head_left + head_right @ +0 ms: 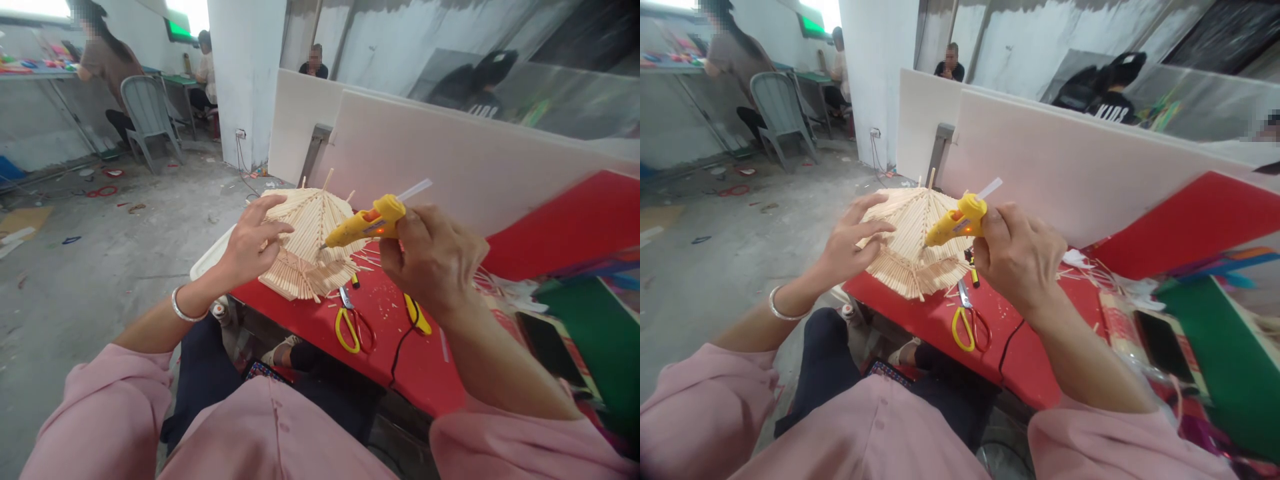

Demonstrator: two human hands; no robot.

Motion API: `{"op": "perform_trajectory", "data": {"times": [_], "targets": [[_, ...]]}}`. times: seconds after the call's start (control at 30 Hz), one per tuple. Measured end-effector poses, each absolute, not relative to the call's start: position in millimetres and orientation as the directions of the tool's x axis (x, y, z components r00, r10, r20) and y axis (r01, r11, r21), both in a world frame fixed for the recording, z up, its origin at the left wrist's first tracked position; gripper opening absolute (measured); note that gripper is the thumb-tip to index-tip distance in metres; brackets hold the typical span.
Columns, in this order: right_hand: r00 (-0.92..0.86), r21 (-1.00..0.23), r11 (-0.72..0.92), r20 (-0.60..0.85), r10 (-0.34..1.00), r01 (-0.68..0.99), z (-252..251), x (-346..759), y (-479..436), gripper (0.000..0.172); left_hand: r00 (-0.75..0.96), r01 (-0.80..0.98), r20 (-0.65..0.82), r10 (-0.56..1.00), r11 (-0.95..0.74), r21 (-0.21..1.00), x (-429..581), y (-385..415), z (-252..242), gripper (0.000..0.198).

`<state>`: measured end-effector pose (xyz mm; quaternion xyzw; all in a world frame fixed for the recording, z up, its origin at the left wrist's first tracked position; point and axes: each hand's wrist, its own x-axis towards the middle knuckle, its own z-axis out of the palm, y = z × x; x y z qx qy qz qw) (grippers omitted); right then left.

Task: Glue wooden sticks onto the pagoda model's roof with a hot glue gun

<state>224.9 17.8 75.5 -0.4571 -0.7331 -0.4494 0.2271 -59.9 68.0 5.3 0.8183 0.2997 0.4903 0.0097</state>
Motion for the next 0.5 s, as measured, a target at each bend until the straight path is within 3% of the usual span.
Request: {"op": "perform_trajectory", "data": {"times": [0.27,0.5], "targets": [[-0.396,0.388,0.132,0.753,0.525,0.912,67.5,228.7,15.3,0.023,0.330,0.488,0.800,0.502,-0.816,0.310,-59.1,62.4,4.7,0.041],[-0.288,0.281,0.109,0.745,0.601,0.954,72.0,228.5,10.5,0.054,0.322,0.478,0.804,0.501,-0.819,0.319,-59.6,59.3,5.2,0.042]]}}
